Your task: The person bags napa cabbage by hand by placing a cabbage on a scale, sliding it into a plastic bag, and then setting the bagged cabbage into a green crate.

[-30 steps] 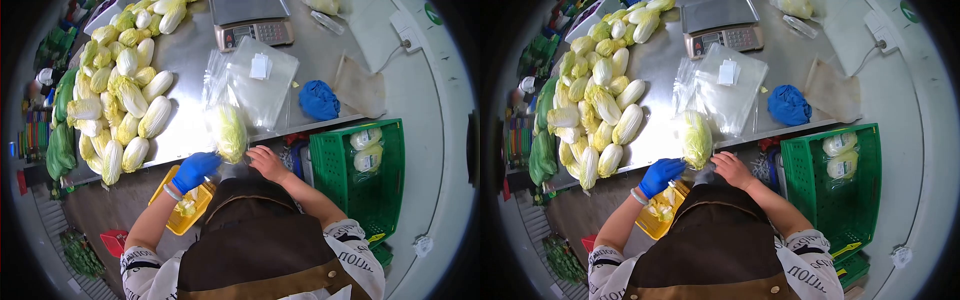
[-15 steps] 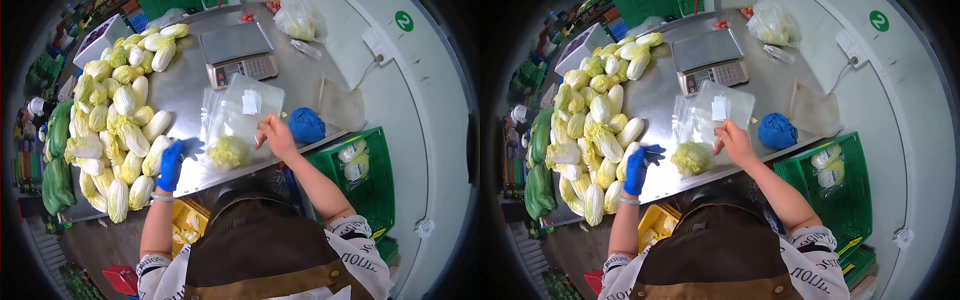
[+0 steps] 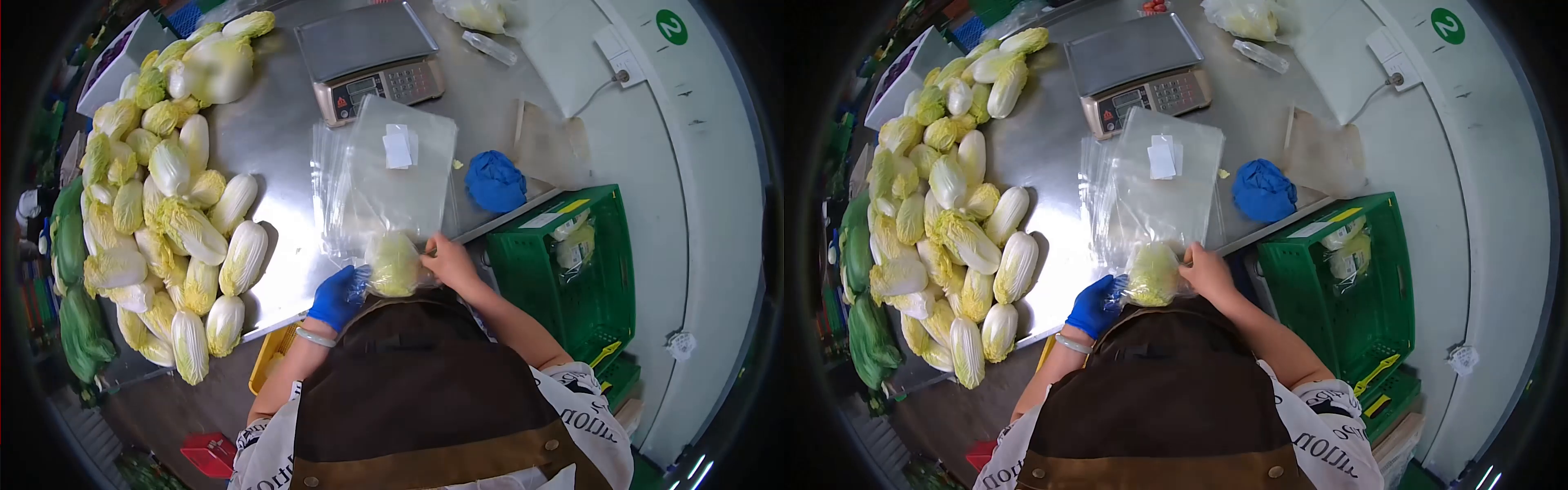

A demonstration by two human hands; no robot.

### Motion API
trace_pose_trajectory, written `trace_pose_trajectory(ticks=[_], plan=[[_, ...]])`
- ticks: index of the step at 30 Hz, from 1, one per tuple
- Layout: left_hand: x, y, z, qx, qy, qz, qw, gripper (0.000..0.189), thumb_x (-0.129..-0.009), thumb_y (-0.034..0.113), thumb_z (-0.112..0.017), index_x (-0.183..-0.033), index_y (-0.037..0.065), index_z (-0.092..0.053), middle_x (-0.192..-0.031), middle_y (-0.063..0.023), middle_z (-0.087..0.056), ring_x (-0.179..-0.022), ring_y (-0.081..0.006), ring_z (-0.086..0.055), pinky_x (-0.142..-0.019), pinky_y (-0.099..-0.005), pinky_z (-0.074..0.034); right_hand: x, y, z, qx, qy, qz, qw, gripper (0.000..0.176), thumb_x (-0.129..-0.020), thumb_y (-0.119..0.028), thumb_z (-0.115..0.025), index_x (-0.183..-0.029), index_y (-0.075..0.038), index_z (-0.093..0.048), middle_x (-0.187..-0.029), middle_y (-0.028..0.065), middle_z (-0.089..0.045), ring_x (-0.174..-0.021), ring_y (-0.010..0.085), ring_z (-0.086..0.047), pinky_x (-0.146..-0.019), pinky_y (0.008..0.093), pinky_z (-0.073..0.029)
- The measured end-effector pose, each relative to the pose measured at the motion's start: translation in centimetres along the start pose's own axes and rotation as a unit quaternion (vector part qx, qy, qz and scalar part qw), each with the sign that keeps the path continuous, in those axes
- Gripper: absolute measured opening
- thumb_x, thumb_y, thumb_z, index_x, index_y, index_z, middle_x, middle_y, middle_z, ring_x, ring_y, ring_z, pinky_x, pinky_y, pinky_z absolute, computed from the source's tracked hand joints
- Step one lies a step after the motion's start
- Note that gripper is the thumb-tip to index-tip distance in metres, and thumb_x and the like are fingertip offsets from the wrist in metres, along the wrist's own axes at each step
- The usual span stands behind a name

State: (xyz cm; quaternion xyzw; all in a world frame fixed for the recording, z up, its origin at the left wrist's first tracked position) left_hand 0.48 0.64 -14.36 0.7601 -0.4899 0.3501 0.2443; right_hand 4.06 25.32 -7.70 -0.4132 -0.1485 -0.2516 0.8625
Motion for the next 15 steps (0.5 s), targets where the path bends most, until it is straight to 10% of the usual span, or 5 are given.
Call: trace_pose_trajectory(ticks=[4,6,8,11,15], plan=[[-1.5,1.0,-0.4,0.002,0.002,0.053,0.999,0.026,-0.099,0.018,-0.048,-0.111,-0.002,-0.062,-0.101,-0.0115,-0.067,-0.089,-0.0189,-0.064,-0.076,-0.0281,-0.052,2.0,-8.1,4.8,0.160,0.213,0.261,0.928,0.043,-0.081,-0.033,-0.068,-0.112,-0.005,-0.058,-0.114,0.0167,-0.062,-0.106,0.0313,-0.059,-0.087,0.0425,-0.049],[-1.6,1.7,-0.2,-0.167,-0.007,0.004,0.986,0.025,-0.098,0.018,-0.051,-0.110,0.000,-0.062,-0.099,-0.0100,-0.067,-0.088,-0.0188,-0.063,-0.078,-0.0293,-0.052,4.2,-11.8,1.9,0.188,0.044,0.409,0.892,0.052,-0.080,-0.034,-0.068,-0.123,-0.008,-0.054,-0.133,0.0131,-0.051,-0.125,0.0297,-0.045,-0.101,0.0447,-0.041],[-1.0,2.6,-1.0,-0.463,-0.026,-0.130,0.876,0.023,-0.096,0.018,-0.054,-0.109,0.001,-0.063,-0.094,-0.0079,-0.068,-0.085,-0.0196,-0.064,-0.082,-0.0330,-0.052,4.0,-9.8,-1.3,0.194,0.005,0.400,0.896,0.060,-0.077,-0.032,-0.072,-0.128,-0.009,-0.052,-0.130,0.0117,-0.050,-0.125,0.0311,-0.045,-0.103,0.0467,-0.039],[-2.6,3.3,-0.2,-0.201,0.001,-0.002,0.980,0.022,-0.093,0.011,-0.058,-0.112,0.001,-0.063,-0.096,-0.0072,-0.068,-0.088,-0.0182,-0.062,-0.081,-0.0306,-0.052,2.1,-7.5,-2.4,0.154,-0.015,0.369,0.916,0.060,-0.074,-0.030,-0.074,-0.127,-0.010,-0.052,-0.130,0.0125,-0.048,-0.122,0.0317,-0.047,-0.100,0.0448,-0.041],[-0.3,5.1,-9.2,-0.659,0.007,-0.477,0.582,0.038,-0.084,-0.004,-0.056,-0.121,0.001,-0.062,-0.119,-0.0089,-0.063,-0.110,-0.0185,-0.058,-0.089,-0.0306,-0.048,-0.7,-7.0,-0.6,0.052,0.019,0.338,0.940,0.062,-0.069,-0.026,-0.077,-0.124,-0.010,-0.055,-0.121,0.0132,-0.054,-0.111,0.0315,-0.056,-0.094,0.0404,-0.046]])
Point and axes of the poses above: each hand's wrist, its own x-axis away from the middle knuckle, its own z-axis out of the back of the hand, y = z × x, the point moved 5 cm from there along -x, towards the middle knuckle
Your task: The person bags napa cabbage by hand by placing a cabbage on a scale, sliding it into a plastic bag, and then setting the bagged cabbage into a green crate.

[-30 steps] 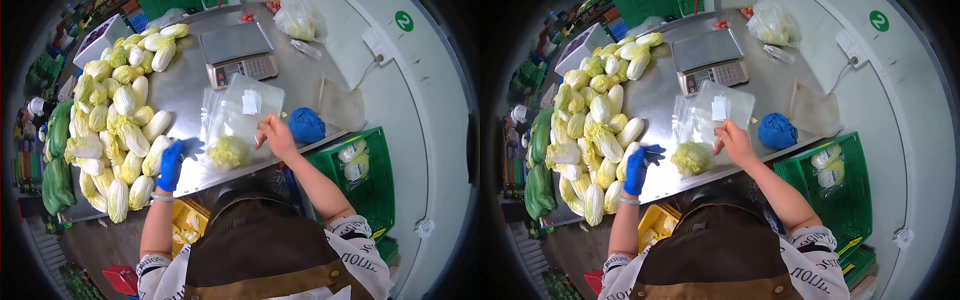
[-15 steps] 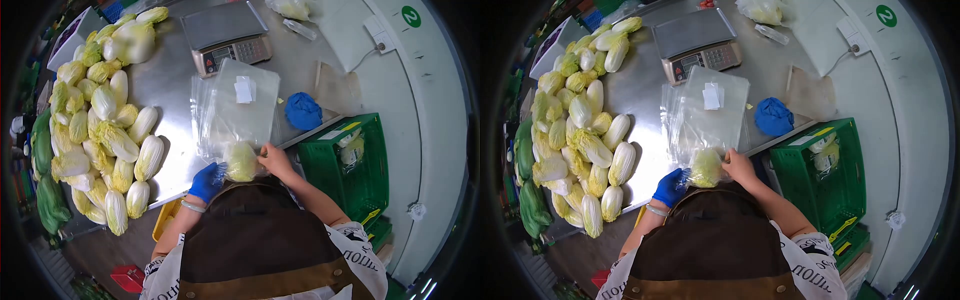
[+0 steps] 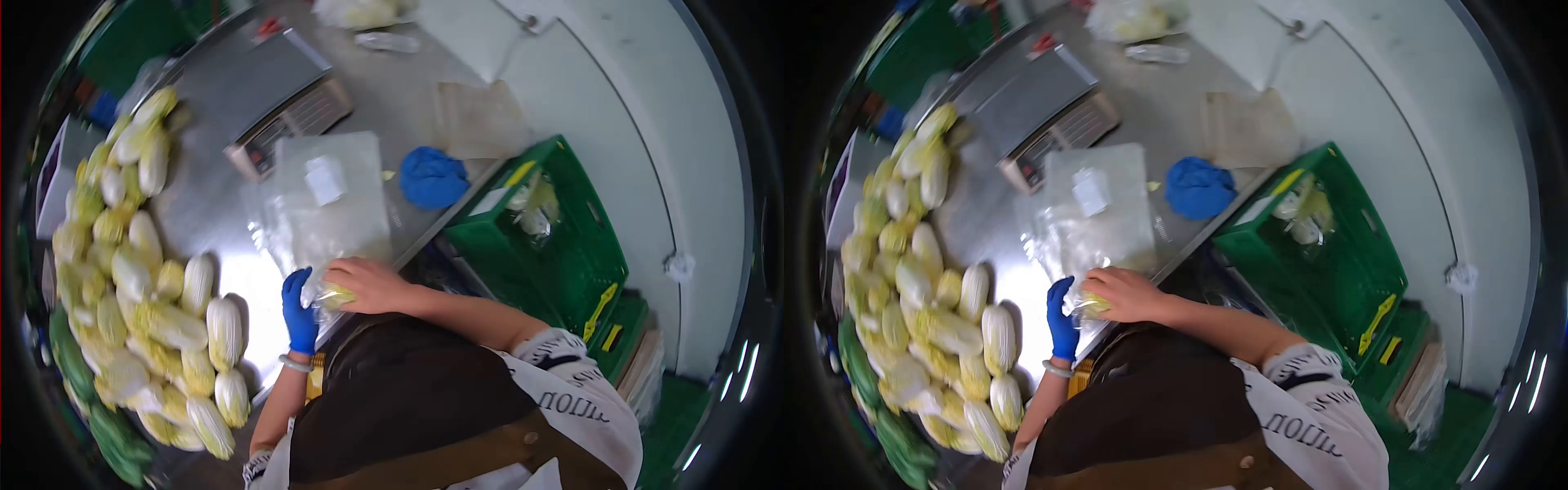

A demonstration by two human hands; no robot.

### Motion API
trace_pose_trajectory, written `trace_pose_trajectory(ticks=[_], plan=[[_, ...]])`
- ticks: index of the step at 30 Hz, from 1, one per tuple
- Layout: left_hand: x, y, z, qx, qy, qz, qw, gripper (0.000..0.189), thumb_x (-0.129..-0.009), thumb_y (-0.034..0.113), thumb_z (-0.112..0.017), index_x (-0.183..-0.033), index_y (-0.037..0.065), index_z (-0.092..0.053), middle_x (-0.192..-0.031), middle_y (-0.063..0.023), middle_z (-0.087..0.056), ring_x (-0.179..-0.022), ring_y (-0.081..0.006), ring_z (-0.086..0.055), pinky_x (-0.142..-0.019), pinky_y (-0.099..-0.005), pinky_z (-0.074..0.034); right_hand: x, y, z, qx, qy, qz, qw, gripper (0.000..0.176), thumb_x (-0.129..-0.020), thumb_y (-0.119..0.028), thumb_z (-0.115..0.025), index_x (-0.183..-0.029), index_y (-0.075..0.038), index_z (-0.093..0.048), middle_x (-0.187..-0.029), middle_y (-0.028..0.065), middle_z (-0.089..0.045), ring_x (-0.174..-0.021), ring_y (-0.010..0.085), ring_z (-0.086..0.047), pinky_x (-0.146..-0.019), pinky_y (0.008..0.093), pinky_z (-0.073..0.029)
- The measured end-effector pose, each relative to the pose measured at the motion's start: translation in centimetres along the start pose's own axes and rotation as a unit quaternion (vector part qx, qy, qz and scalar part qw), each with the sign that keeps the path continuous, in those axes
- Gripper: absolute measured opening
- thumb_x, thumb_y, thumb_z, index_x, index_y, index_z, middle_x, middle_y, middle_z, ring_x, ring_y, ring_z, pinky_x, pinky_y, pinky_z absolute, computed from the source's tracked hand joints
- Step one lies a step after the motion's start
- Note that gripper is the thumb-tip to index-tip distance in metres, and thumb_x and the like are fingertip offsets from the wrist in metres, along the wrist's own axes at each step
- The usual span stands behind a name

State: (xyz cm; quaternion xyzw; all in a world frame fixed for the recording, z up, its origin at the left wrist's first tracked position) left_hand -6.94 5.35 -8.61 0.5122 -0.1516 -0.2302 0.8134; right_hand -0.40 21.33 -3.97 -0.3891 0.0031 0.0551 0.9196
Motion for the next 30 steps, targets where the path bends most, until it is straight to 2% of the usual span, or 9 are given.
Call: trace_pose_trajectory(ticks=[1,3,5,7,13,19,23,26,30], plan=[[-0.8,1.3,-0.2,-0.072,0.004,-0.153,0.986,0.040,-0.081,-0.004,-0.058,-0.120,0.001,-0.062,-0.119,-0.0102,-0.063,-0.111,-0.0206,-0.058,-0.089,-0.0319,-0.049,-0.7,1.0,0.8,-0.045,-0.006,-0.030,0.998,0.062,-0.068,-0.026,-0.079,-0.123,-0.010,-0.056,-0.118,0.0130,-0.057,-0.109,0.0318,-0.058,-0.092,0.0395,-0.047],[-1.9,-4.3,-1.5,0.177,-0.156,0.146,0.961,0.036,-0.093,0.001,-0.045,-0.126,-0.004,-0.057,-0.126,-0.0107,-0.060,-0.117,-0.0210,-0.055,-0.102,-0.0337,-0.041,-1.0,3.4,3.3,-0.133,0.003,-0.090,0.987,0.062,-0.067,-0.026,-0.081,-0.122,-0.010,-0.057,-0.110,0.0131,-0.061,-0.102,0.0314,-0.061,-0.090,0.0379,-0.048],[-4.4,-3.0,-0.6,0.051,-0.295,0.099,0.949,0.041,-0.092,-0.001,-0.047,-0.133,-0.003,-0.053,-0.134,-0.0123,-0.055,-0.125,-0.0224,-0.050,-0.106,-0.0348,-0.039,-0.7,5.5,6.1,-0.221,0.032,-0.143,0.964,0.064,-0.067,-0.027,-0.083,-0.123,-0.009,-0.057,-0.102,0.0138,-0.065,-0.095,0.0301,-0.064,-0.086,0.0364,-0.049],[-5.5,3.0,-2.1,0.463,-0.319,0.217,0.798,0.048,-0.093,0.003,-0.049,-0.141,-0.001,-0.043,-0.138,-0.0118,-0.051,-0.128,-0.0194,-0.045,-0.105,-0.0323,-0.040,0.6,6.4,9.9,-0.335,0.069,-0.199,0.918,0.068,-0.067,-0.030,-0.085,-0.125,-0.007,-0.057,-0.098,0.0136,-0.066,-0.096,0.0240,-0.063,-0.085,0.0345,-0.049],[-6.7,17.4,-12.0,0.310,-0.311,0.159,0.884,0.077,-0.073,0.004,-0.072,-0.141,0.000,-0.037,-0.130,-0.0092,-0.054,-0.120,-0.0217,-0.052,-0.103,-0.0340,-0.041,9.1,10.2,18.1,-0.683,0.245,-0.211,0.655,0.072,-0.080,-0.032,-0.077,-0.134,0.003,-0.045,-0.128,0.0158,-0.053,-0.122,0.0224,-0.049,-0.102,0.0334,-0.038],[-5.7,25.1,-24.7,0.281,-0.291,0.200,0.892,0.057,-0.083,0.006,-0.069,-0.133,-0.003,-0.045,-0.119,-0.0130,-0.060,-0.107,-0.0212,-0.060,-0.092,-0.0323,-0.049,20.5,10.0,22.7,-0.403,0.413,-0.152,0.803,0.093,-0.080,-0.021,-0.079,-0.147,0.001,-0.017,-0.136,0.0184,-0.042,-0.131,0.0239,-0.037,-0.112,0.0385,-0.028],[-3.3,26.9,-33.0,0.418,-0.453,0.266,0.741,0.070,-0.088,0.009,-0.068,-0.147,0.001,-0.032,-0.145,-0.0128,-0.040,-0.132,-0.0211,-0.042,-0.108,-0.0332,-0.036,31.5,17.0,23.8,-0.518,0.464,-0.320,0.644,0.083,-0.077,-0.020,-0.076,-0.143,0.000,-0.029,-0.128,0.0169,-0.053,-0.115,0.0267,-0.055,-0.100,0.0386,-0.045],[-4.7,32.6,-31.9,0.123,-0.412,-0.191,0.883,0.068,-0.088,0.010,-0.067,-0.147,0.003,-0.033,-0.145,-0.0109,-0.042,-0.132,-0.0231,-0.043,-0.109,-0.0331,-0.034,40.4,21.1,23.9,-0.600,0.508,-0.238,0.570,0.059,-0.091,-0.029,-0.060,-0.139,-0.005,-0.037,-0.127,0.0132,-0.055,-0.110,0.0260,-0.059,-0.094,0.0401,-0.050],[-8.1,23.4,-30.5,0.165,-0.331,0.025,0.929,0.044,-0.091,0.008,-0.060,-0.132,-0.002,-0.050,-0.125,-0.0109,-0.059,-0.110,-0.0214,-0.059,-0.099,-0.0314,-0.043,51.5,28.9,21.9,-0.495,0.624,-0.373,0.475,0.069,-0.086,-0.035,-0.068,-0.140,-0.008,-0.035,-0.125,0.0137,-0.054,-0.112,0.0272,-0.057,-0.093,0.0423,-0.049]])
Point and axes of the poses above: each hand's wrist, its own x-axis away from the middle knuckle, its own z-axis out of the back of the hand, y = z × x, the point moved 5 cm from there along -x, towards the middle knuckle
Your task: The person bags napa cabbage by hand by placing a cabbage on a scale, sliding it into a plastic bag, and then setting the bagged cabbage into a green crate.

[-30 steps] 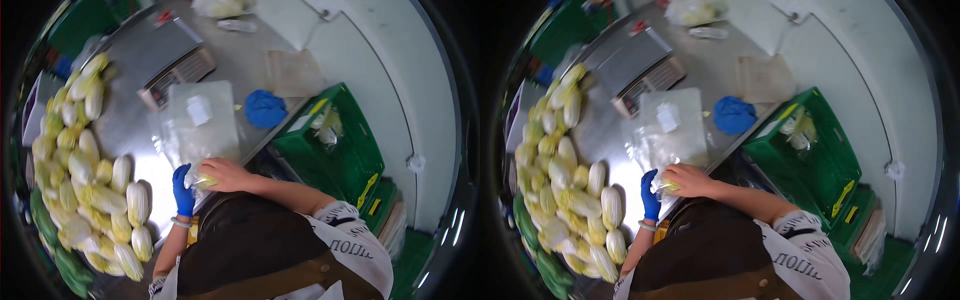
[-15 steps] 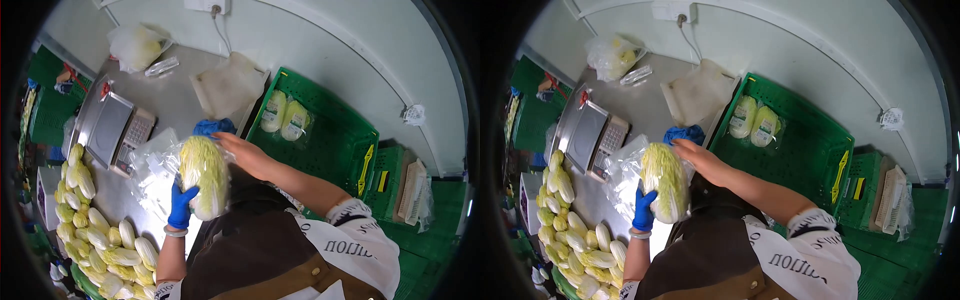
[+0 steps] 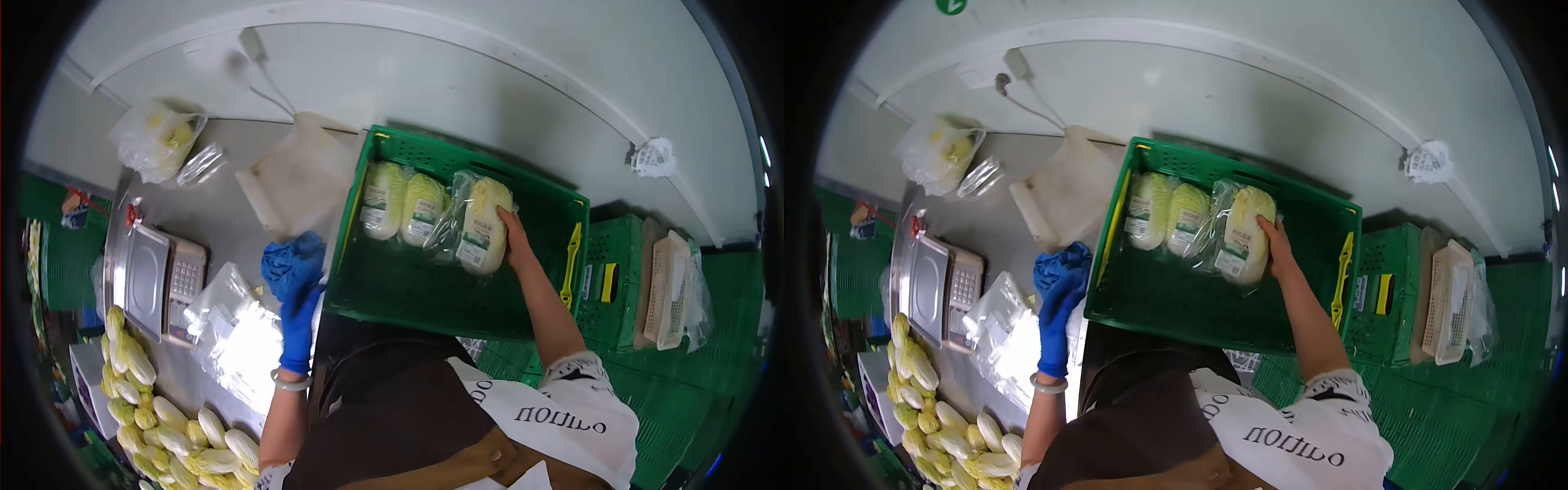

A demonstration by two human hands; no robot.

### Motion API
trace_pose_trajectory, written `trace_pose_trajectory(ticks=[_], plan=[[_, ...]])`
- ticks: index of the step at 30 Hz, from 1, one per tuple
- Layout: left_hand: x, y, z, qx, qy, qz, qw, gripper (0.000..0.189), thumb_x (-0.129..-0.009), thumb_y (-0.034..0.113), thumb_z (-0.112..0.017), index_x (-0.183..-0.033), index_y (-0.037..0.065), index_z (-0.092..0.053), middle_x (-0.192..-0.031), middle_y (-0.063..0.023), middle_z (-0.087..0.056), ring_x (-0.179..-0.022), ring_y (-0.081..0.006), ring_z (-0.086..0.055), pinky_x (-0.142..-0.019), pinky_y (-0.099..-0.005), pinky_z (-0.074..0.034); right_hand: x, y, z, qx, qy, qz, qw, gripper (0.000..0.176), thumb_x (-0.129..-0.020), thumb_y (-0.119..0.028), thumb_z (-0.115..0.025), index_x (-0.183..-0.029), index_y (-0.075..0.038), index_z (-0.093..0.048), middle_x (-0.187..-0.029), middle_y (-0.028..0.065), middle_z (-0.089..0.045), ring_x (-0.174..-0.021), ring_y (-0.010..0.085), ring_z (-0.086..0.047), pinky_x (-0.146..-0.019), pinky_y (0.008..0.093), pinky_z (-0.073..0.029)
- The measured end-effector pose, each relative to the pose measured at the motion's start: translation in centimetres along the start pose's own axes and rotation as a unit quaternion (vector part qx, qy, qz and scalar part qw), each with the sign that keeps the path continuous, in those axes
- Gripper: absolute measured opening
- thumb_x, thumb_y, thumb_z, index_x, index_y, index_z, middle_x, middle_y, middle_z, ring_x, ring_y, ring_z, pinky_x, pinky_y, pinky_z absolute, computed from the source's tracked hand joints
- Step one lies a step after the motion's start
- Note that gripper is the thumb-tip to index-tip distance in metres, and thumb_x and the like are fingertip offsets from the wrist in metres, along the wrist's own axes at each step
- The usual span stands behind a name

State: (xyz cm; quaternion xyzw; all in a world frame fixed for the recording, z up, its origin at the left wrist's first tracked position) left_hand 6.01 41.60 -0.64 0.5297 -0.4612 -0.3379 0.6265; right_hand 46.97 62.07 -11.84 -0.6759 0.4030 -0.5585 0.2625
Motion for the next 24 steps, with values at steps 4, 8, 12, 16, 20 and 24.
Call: trace_pose_trajectory(ticks=[4,8,12,16,20,24], plan=[[4.1,-7.8,7.8,-0.010,0.100,0.073,0.992,0.032,-0.095,0.011,-0.052,-0.123,-0.005,-0.058,-0.113,-0.0112,-0.065,-0.097,-0.0195,-0.063,-0.087,-0.0305,-0.049,-4.0,0.6,1.9,0.149,0.055,0.019,0.987,0.083,-0.082,-0.042,-0.072,-0.144,-0.006,-0.031,-0.133,0.0161,-0.049,-0.121,0.0269,-0.050,-0.100,0.0400,-0.042],[9.4,-13.7,16.0,-0.161,0.165,0.066,0.971,0.019,-0.091,0.004,-0.056,-0.106,-0.003,-0.067,-0.097,-0.0092,-0.068,-0.084,-0.0165,-0.064,-0.076,-0.0294,-0.052,-13.9,8.0,3.9,0.361,-0.006,0.115,0.926,0.080,-0.084,-0.049,-0.067,-0.140,0.000,-0.038,-0.130,0.0144,-0.054,-0.114,0.0265,-0.056,-0.095,0.0403,-0.045],[14.6,-16.1,22.4,-0.295,0.248,0.051,0.921,0.004,-0.084,0.003,-0.068,-0.088,0.001,-0.068,-0.081,-0.0070,-0.067,-0.071,-0.0186,-0.062,-0.067,-0.0294,-0.051,-13.7,5.7,2.3,0.446,-0.120,0.063,0.885,0.077,-0.088,-0.053,-0.061,-0.139,0.001,-0.043,-0.131,0.0160,-0.055,-0.120,0.0236,-0.053,-0.102,0.0349,-0.040],[15.3,-18.4,22.5,-0.437,0.154,-0.030,0.886,0.028,-0.068,0.018,-0.083,-0.090,0.008,-0.068,-0.087,-0.0069,-0.067,-0.079,-0.0271,-0.062,-0.076,-0.0368,-0.050,-6.9,-1.2,-4.2,0.691,0.076,0.334,0.636,0.057,-0.089,-0.032,-0.063,-0.133,0.001,-0.047,-0.126,0.0193,-0.056,-0.115,0.0347,-0.055,-0.100,0.0398,-0.041],[16.0,-22.9,24.3,-0.395,0.163,0.039,0.903,0.019,-0.075,0.014,-0.076,-0.092,0.006,-0.069,-0.087,-0.0107,-0.067,-0.081,-0.0276,-0.064,-0.077,-0.0354,-0.051,6.3,-1.9,-21.4,0.475,-0.139,0.436,0.751,0.035,-0.085,-0.002,-0.060,-0.120,0.000,-0.056,-0.119,0.0157,-0.057,-0.108,0.0334,-0.057,-0.094,0.0380,-0.045],[17.0,-20.4,25.9,-0.180,0.246,0.011,0.952,0.011,-0.085,0.010,-0.070,-0.091,0.002,-0.071,-0.084,-0.0115,-0.068,-0.078,-0.0206,-0.065,-0.074,-0.0314,-0.051,18.9,7.2,-34.6,0.469,-0.463,0.395,0.641,0.020,-0.082,-0.008,-0.069,-0.101,-0.002,-0.064,-0.094,0.0139,-0.066,-0.083,0.0247,-0.066,-0.076,0.0354,-0.051]])
Point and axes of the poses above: each hand's wrist, its own x-axis away from the middle knuckle, its own z-axis out of the back of the hand, y = z × x, the point moved 5 cm from there along -x, towards the middle knuckle
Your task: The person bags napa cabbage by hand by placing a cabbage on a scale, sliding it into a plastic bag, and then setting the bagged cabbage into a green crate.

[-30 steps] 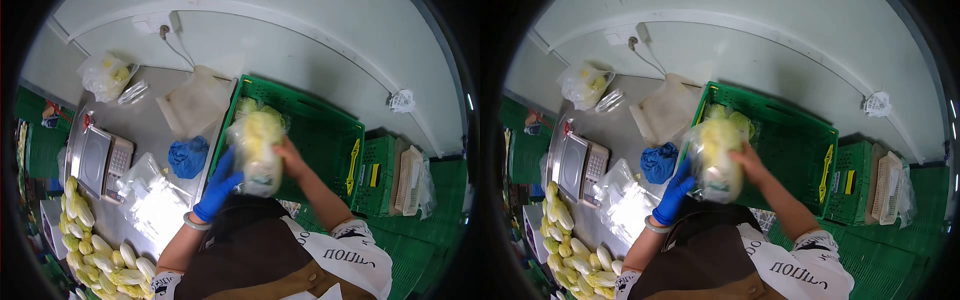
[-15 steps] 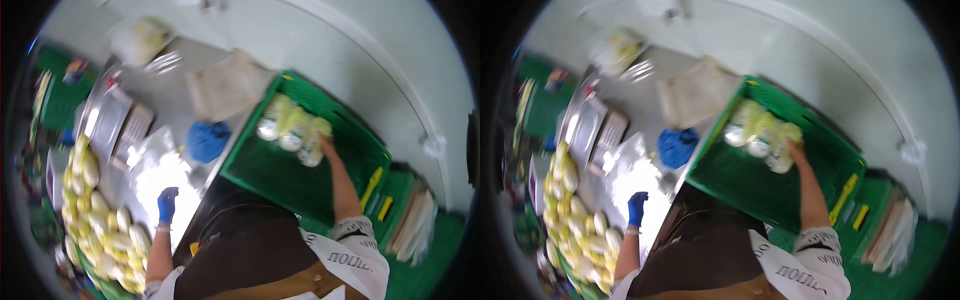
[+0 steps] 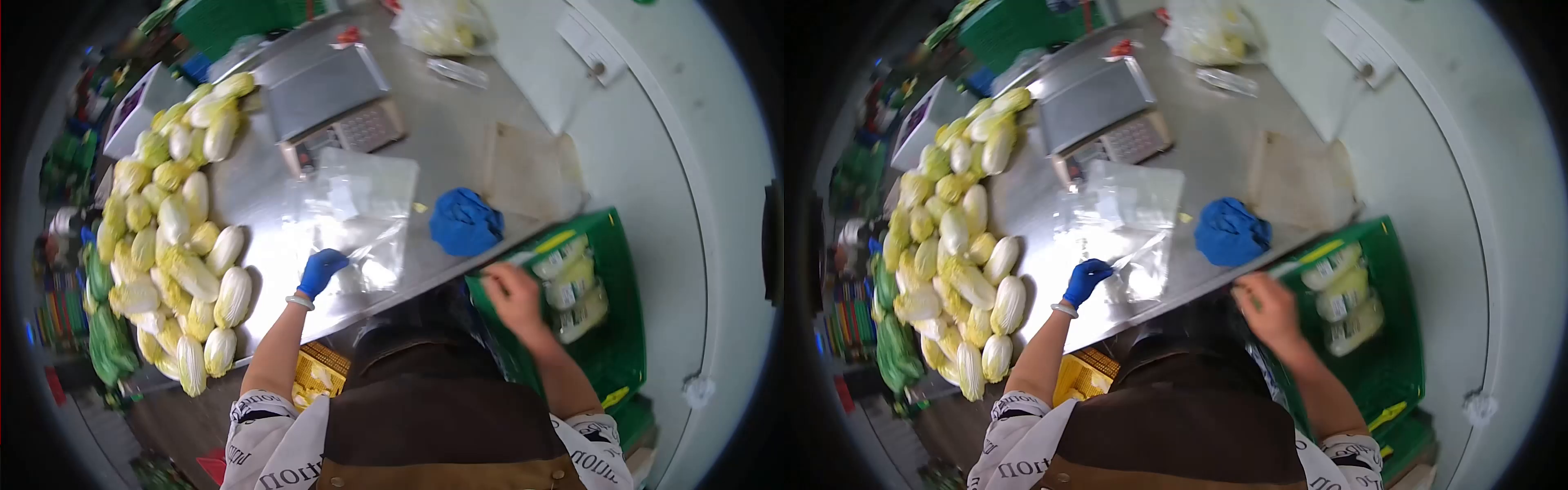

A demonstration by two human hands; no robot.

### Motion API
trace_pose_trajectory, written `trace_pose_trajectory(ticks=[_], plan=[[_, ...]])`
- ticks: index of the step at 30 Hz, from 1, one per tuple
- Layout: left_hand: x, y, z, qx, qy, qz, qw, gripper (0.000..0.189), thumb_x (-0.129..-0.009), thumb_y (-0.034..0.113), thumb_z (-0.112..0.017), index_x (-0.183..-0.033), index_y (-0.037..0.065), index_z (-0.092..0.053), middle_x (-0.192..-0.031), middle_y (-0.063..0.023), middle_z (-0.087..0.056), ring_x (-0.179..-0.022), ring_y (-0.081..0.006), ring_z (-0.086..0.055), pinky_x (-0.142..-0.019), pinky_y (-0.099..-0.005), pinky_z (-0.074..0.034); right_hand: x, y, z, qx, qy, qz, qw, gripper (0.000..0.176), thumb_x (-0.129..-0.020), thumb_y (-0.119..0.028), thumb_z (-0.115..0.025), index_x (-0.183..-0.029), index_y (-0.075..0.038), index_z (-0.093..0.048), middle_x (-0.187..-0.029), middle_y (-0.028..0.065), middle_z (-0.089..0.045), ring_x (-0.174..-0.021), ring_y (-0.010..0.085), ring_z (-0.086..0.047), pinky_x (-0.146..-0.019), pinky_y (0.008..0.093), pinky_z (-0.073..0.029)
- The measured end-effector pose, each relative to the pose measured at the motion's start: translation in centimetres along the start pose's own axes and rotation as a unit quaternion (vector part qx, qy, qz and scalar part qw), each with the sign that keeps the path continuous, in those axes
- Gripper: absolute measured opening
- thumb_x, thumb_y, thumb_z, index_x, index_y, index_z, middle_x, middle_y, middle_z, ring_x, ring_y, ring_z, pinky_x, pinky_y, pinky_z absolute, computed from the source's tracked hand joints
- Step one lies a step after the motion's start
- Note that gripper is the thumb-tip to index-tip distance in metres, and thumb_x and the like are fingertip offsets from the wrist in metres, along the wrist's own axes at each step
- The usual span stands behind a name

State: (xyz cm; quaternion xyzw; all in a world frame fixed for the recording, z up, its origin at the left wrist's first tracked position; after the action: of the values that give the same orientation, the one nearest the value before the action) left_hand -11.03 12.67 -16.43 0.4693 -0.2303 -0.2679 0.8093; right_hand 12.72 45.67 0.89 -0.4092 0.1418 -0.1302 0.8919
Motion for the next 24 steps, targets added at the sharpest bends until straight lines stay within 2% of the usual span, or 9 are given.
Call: trace_pose_trajectory(ticks=[3,5,7,9,11,14,17,20,24], plan=[[1.5,4.0,1.4,0.095,0.062,0.017,0.993,0.012,-0.085,0.008,-0.069,-0.096,0.001,-0.071,-0.088,-0.0100,-0.069,-0.082,-0.0181,-0.065,-0.076,-0.0312,-0.051,-1.9,0.2,-15.1,-0.226,-0.199,-0.160,0.940,0.026,-0.088,-0.025,-0.069,-0.096,0.000,-0.065,-0.083,0.0100,-0.068,-0.078,0.0179,-0.068,-0.064,0.0298,-0.052],[3.1,7.0,1.7,0.078,0.070,-0.019,0.994,0.013,-0.086,0.008,-0.069,-0.097,0.001,-0.070,-0.089,-0.0095,-0.068,-0.083,-0.0186,-0.065,-0.077,-0.0313,-0.050,-3.3,-3.2,-21.4,-0.331,-0.218,-0.305,0.866,0.031,-0.091,-0.029,-0.066,-0.090,0.001,-0.065,-0.080,0.0093,-0.069,-0.076,0.0164,-0.069,-0.062,0.0265,-0.052],[4.7,6.4,2.7,0.077,0.132,0.013,0.988,0.010,-0.088,0.006,-0.065,-0.096,0.000,-0.068,-0.087,-0.0072,-0.068,-0.079,-0.0158,-0.062,-0.076,-0.0279,-0.050,-4.8,-4.3,-26.7,-0.366,-0.250,-0.237,0.865,0.031,-0.091,-0.028,-0.066,-0.086,0.003,-0.064,-0.081,0.0105,-0.069,-0.071,0.0168,-0.069,-0.062,0.0256,-0.053],[6.3,2.1,6.1,0.219,0.290,0.130,0.922,0.009,-0.089,0.006,-0.062,-0.093,0.000,-0.067,-0.086,-0.0102,-0.067,-0.074,-0.0175,-0.062,-0.072,-0.0301,-0.050,-4.7,-4.2,-29.4,-0.335,-0.296,-0.261,0.856,0.030,-0.093,-0.026,-0.062,-0.084,0.003,-0.063,-0.080,0.0103,-0.069,-0.068,0.0151,-0.067,-0.060,0.0263,-0.052],[8.2,-1.8,9.6,0.162,0.411,0.136,0.887,0.007,-0.088,0.006,-0.061,-0.091,0.001,-0.066,-0.085,-0.0100,-0.067,-0.074,-0.0188,-0.063,-0.071,-0.0307,-0.050,-4.0,-3.5,-30.3,-0.256,-0.340,-0.295,0.856,0.029,-0.095,-0.025,-0.059,-0.086,0.003,-0.063,-0.081,0.0098,-0.069,-0.066,0.0146,-0.065,-0.059,0.0265,-0.052],[9.4,2.6,11.8,-0.008,0.393,0.025,0.919,0.009,-0.085,0.005,-0.065,-0.093,0.004,-0.067,-0.091,-0.0117,-0.067,-0.080,-0.0264,-0.066,-0.073,-0.0331,-0.051,-4.7,-8.1,-28.9,-0.206,-0.469,-0.239,0.825,0.029,-0.093,-0.023,-0.062,-0.080,0.003,-0.063,-0.073,0.0076,-0.068,-0.062,0.0125,-0.065,-0.058,0.0255,-0.052],[9.2,3.2,12.0,-0.085,0.340,-0.065,0.934,0.018,-0.084,0.003,-0.063,-0.101,0.004,-0.066,-0.094,-0.0149,-0.066,-0.083,-0.0320,-0.065,-0.073,-0.0382,-0.052,-11.3,-16.2,-26.7,-0.173,-0.350,-0.113,0.914,0.022,-0.091,-0.020,-0.065,-0.086,0.002,-0.063,-0.076,0.0073,-0.068,-0.066,0.0122,-0.065,-0.064,0.0253,-0.052],[8.2,1.6,10.0,-0.105,0.271,-0.115,0.950,0.025,-0.085,0.006,-0.062,-0.110,0.003,-0.063,-0.098,-0.0163,-0.066,-0.087,-0.0346,-0.064,-0.076,-0.0408,-0.052,-18.0,-21.7,-31.1,-0.274,-0.237,-0.018,0.932,0.020,-0.089,-0.017,-0.068,-0.098,0.000,-0.062,-0.085,0.0085,-0.069,-0.073,0.0139,-0.065,-0.072,0.0270,-0.052],[7.0,-0.1,6.9,-0.013,0.134,-0.146,0.980,0.027,-0.093,0.011,-0.051,-0.118,0.007,-0.060,-0.112,-0.0149,-0.064,-0.100,-0.0333,-0.060,-0.089,-0.0425,-0.047,-22.9,-28.5,-44.7,-0.206,-0.336,0.008,0.919,0.073,-0.081,-0.037,-0.075,-0.133,0.000,-0.039,-0.127,0.0214,-0.055,-0.110,0.0252,-0.059,-0.090,0.0369,-0.049]])
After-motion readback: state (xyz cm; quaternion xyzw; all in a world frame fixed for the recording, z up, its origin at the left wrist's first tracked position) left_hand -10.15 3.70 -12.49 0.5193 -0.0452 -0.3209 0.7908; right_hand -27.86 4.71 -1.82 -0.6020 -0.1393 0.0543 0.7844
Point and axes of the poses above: each hand's wrist, its own x-axis away from the middle knuckle, its own z-axis out of the back of the hand, y = z × x, the point moved 5 cm from there along -x, towards the middle knuckle
